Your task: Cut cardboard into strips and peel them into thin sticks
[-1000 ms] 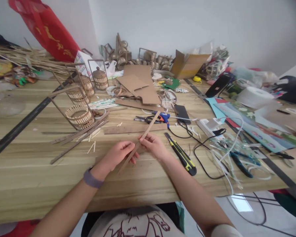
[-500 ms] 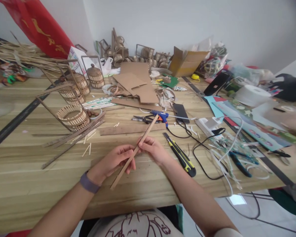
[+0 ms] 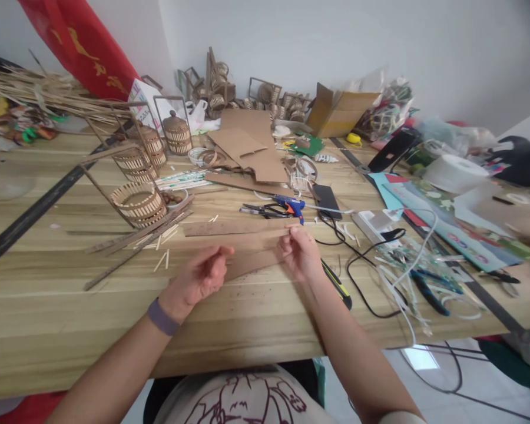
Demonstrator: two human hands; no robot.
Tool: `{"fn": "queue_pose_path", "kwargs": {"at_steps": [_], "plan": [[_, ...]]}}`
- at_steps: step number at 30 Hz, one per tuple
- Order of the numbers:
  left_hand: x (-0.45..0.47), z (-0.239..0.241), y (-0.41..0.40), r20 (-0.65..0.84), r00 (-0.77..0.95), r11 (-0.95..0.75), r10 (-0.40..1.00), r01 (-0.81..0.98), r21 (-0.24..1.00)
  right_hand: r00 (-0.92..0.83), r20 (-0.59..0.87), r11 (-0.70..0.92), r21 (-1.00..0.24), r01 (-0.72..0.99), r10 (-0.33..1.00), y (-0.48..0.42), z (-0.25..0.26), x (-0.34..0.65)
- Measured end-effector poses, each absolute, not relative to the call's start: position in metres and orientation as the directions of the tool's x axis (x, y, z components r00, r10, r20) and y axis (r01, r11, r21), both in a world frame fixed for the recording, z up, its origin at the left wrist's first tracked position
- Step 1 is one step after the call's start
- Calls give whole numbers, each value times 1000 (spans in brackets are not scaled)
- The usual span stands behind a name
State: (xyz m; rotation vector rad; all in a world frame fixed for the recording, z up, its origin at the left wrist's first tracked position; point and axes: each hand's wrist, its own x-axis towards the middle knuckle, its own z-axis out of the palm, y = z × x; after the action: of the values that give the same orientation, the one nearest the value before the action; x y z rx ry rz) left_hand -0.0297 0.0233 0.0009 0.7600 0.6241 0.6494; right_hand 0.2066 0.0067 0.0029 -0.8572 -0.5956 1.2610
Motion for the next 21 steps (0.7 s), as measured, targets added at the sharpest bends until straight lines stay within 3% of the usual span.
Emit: {"fn": "queue_pose_path", "kwargs": {"at_steps": [4,6,9,12,16,21], "plan": [[-18,-5,21,-240,544,508,804,-420,752,232,-123,36,-814,-580,965,0,4,192],[-11,-5,15,-195,559,446,806,-356,821,203,-152,-5,-811,-584,967,-9,2,175],[-4,-4,6,-83,546,217,833,-186,958,174,-176,-43,-811,-584,969,-25,-2,149],[-2,-4,1,-49,496,66,867,-17,998,213,-181,-30,-824,-565,960,-40,-7,133],[-3,-5,-1,-84,459,75,885,38,996,269,-111,0,-924,-382,957,-56,-15,130],[-1,0,-5,-93,505,84,858,41,996,201,-72,-45,-989,-137,977,-73,-20,139]]}}
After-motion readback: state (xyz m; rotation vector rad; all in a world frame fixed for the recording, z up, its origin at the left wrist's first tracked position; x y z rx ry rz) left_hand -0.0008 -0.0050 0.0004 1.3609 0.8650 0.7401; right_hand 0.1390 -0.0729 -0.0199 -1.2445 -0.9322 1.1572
